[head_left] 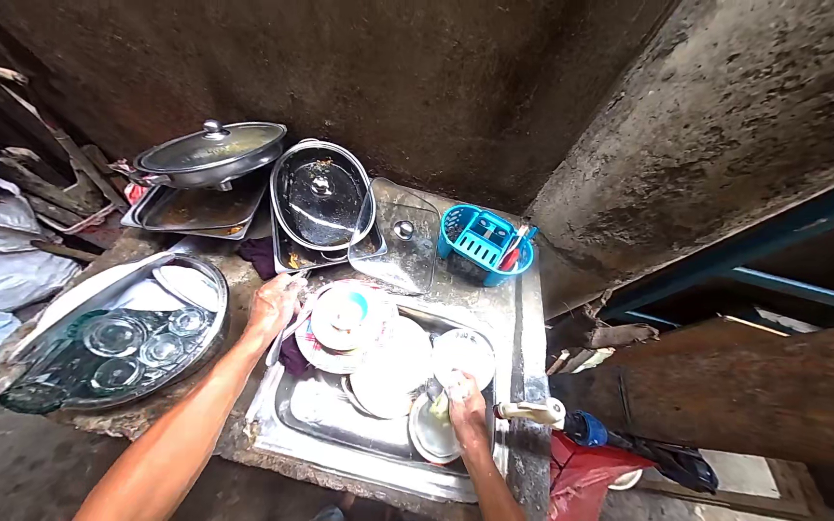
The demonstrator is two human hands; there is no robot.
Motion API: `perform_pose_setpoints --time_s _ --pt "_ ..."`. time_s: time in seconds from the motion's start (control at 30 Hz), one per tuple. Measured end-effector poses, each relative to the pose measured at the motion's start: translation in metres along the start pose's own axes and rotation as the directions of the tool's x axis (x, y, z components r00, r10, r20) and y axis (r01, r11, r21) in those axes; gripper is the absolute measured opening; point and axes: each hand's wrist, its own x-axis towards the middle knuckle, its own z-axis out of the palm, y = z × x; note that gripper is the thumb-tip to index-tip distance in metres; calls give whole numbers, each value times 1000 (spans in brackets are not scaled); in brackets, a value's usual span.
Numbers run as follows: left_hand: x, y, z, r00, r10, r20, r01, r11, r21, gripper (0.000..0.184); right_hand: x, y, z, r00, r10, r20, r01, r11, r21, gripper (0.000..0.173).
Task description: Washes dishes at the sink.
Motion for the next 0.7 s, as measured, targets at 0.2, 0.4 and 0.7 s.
perform_pose_setpoints --time_s 0.2,0.4,0.7 --pt "-108 75 52 968 69 243 0 962 -274 37 -31 -63 44 978 -194 75 61 613 788 44" --pt "-174 95 97 804 118 582 211 859 -467 35 -17 -63 66 927 -318 -201 369 867 335 38" --pt "-174 65 89 746 126 654 -104 992 -72 34 3 -62 33 914 -406 19 398 882 -252 36"
